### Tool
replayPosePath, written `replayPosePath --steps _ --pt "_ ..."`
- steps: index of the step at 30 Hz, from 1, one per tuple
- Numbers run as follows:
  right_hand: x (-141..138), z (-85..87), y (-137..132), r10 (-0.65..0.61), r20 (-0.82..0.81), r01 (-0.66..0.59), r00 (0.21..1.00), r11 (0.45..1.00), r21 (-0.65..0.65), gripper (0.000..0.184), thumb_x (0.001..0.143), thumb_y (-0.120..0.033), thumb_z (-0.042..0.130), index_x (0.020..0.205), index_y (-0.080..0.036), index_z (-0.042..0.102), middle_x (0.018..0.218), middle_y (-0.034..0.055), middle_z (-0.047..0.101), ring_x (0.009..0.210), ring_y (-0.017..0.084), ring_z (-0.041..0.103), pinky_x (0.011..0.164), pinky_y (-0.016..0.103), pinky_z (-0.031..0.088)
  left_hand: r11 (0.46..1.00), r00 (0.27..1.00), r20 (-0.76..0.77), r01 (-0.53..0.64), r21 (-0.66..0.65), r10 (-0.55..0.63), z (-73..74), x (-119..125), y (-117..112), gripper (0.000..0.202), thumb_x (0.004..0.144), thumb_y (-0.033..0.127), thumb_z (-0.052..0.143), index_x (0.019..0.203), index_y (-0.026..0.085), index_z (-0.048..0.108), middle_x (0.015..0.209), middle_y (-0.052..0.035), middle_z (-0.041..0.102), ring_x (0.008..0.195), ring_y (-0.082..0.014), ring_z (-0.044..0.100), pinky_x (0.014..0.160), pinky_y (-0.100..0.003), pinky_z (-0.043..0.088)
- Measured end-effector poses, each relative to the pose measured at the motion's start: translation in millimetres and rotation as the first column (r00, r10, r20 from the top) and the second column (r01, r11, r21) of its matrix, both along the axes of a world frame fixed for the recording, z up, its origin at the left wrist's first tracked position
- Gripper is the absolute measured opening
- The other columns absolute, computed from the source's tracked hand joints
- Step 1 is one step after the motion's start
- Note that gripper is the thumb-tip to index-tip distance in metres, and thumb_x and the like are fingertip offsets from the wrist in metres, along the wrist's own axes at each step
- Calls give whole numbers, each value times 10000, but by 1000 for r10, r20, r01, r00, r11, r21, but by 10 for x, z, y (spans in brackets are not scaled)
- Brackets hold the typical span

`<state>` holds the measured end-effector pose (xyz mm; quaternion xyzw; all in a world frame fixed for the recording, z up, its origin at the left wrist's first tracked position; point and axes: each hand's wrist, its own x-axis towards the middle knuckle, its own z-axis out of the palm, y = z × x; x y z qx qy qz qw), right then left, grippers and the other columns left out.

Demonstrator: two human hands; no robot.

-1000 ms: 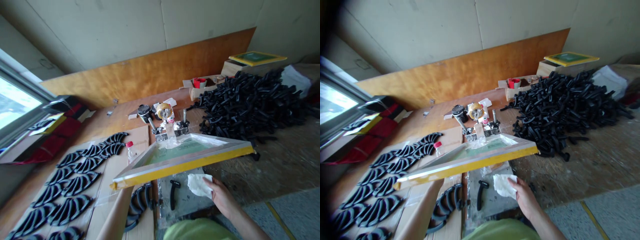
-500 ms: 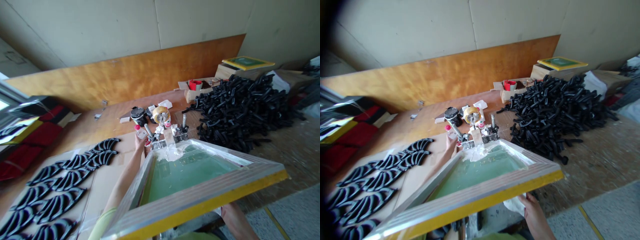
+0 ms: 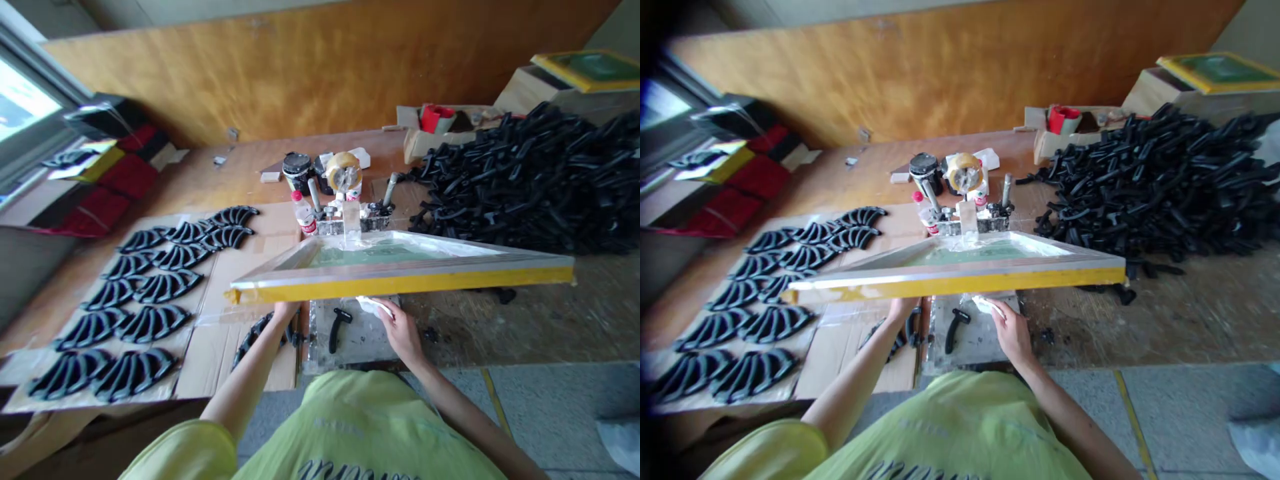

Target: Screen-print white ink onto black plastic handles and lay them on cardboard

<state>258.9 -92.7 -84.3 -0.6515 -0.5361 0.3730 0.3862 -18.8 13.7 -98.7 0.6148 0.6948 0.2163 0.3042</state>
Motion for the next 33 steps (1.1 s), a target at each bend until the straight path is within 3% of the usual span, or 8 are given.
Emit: replayPosePath --steps 3,7,10,14,26,29,31,33 --pt "-187 -58 102 200 178 -228 963 962 151 329 923 -241 443 1174 -237 657 1126 43 701 980 196 679 888 316 533 992 981 -147 120 -41 -125 17 261 -780 358 864 522 486 985 211 615 735 -1 680 673 -136 633 630 -220 426" --pt "-453 -270 208 422 404 -554 812 776 303 465 897 -83 388 1299 -219 578 1293 45 607 1195 176 569 1052 342 450 977 895 -397 164 -137 -206 -70 608 -1269 401 888 548 432 1098 231 559 786 -16 708 721 -174 672 582 -232 392" --pt "-486 -488 176 493 511 -676 704 686 269 543 863 -37 386 1373 -183 503 1357 69 546 1267 197 504 1079 378 433 977 858 -473 134 -165 -198 -132 717 -1320 315 929 451 386 1078 222 544 859 -42 727 766 -190 688 592 -240 396" --pt "-270 -653 55 520 536 -710 666 663 239 616 846 -8 341 1429 -193 416 1396 62 500 1288 184 479 1078 373 439 978 841 -502 143 -151 -201 -157 723 -1301 284 936 432 371 1042 224 533 863 -44 726 774 -199 691 593 -245 403" --pt "-135 -499 96 585 559 -783 587 586 210 503 864 -47 392 1328 -162 553 1330 90 572 1264 218 507 1055 392 450 981 839 -510 141 -130 -188 -175 721 -1324 294 942 448 355 1038 226 523 848 -45 720 764 -197 690 569 -234 388" --pt "197 -423 -15 640 433 -759 634 623 191 478 861 -57 399 1269 -192 608 1265 72 626 1222 204 546 1048 372 449 985 844 -509 124 -123 -170 -186 723 -1331 326 945 473 336 1039 224 525 830 -41 718 748 -193 690 550 -230 375" --pt "449 -370 -10 595 261 -642 760 750 160 436 875 -102 410 1224 -230 636 1216 51 658 1138 193 606 1005 358 477 986 843 -514 113 -122 -160 -204 720 -1335 330 944 480 337 1036 224 525 824 -37 718 747 -192 691 540 -226 368" --pt "712 -348 102 399 34 -400 917 912 86 336 888 -221 463 1155 -231 667 1123 50 701 1009 204 662 911 357 526 987 844 -514 109 -116 -154 -225 715 -1341 323 944 478 342 1031 226 524 820 -34 720 750 -186 692 541 -220 370"
